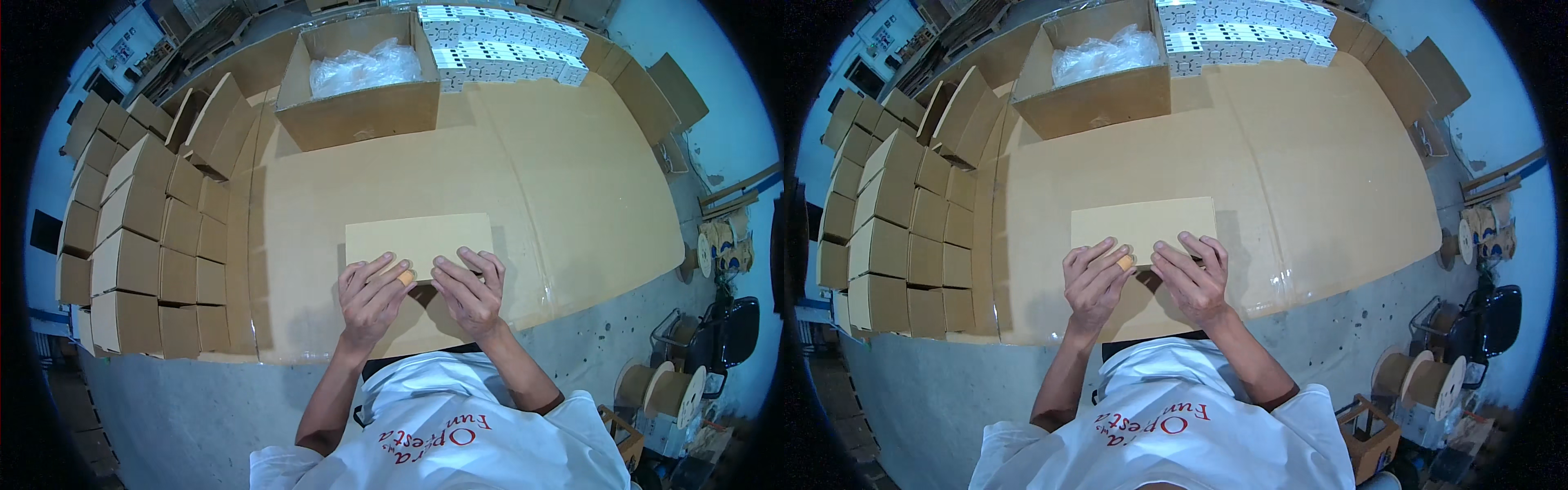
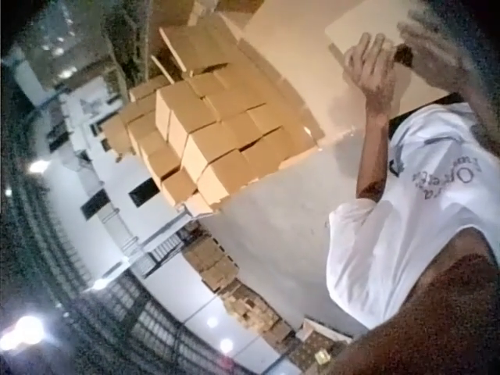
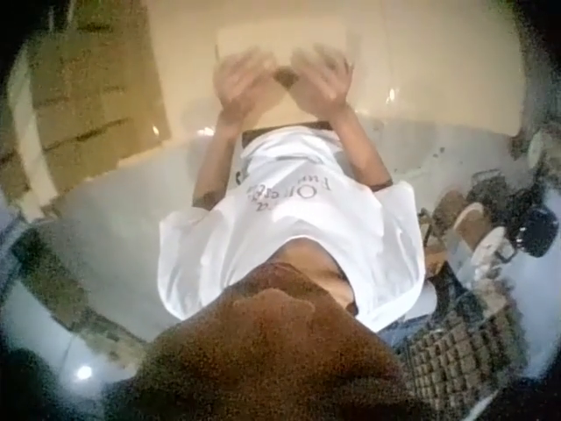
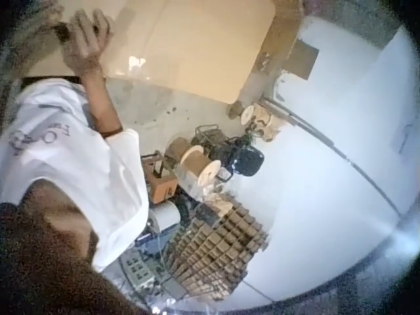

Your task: Packing small white boxes into plastic bags and then into a larger cardboard box.

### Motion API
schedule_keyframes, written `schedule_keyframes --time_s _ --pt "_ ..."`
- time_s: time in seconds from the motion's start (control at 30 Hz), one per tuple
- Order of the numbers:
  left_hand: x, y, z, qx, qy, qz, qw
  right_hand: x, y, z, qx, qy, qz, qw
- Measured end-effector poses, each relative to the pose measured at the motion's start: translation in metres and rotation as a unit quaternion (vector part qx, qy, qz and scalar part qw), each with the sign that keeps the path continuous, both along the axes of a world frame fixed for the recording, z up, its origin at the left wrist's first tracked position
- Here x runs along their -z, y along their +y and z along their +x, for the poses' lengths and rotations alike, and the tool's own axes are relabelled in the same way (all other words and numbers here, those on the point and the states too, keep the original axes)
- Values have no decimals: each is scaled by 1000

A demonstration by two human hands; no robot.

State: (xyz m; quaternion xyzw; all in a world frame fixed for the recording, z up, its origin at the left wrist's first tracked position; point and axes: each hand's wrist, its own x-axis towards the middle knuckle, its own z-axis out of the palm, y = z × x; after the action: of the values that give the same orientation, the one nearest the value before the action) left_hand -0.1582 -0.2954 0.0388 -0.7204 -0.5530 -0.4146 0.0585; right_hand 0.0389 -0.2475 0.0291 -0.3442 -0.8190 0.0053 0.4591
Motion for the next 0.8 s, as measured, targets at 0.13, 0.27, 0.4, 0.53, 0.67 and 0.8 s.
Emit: schedule_keyframes --time_s 0.13,0.27,0.4,0.53,0.67,0.8 --pt "0 -5 -1 5 -7 10 1000 -5 -7 6 -12 -43 -29 999" --pt "3 -11 2 -3 -19 15 1000 -27 -18 10 18 -52 -72 996" --pt "11 -20 -6 -2 -18 23 1000 -18 -20 11 -22 -185 -120 975" --pt "6 -28 -25 -12 -4 35 999 -17 -21 3 -73 -62 -157 983" --pt "6 -68 -45 -115 -236 12 965 -21 -19 -9 -69 142 -348 924" --pt "30 -129 -76 -126 -355 -196 905 -10 -35 -34 -127 91 -476 865"
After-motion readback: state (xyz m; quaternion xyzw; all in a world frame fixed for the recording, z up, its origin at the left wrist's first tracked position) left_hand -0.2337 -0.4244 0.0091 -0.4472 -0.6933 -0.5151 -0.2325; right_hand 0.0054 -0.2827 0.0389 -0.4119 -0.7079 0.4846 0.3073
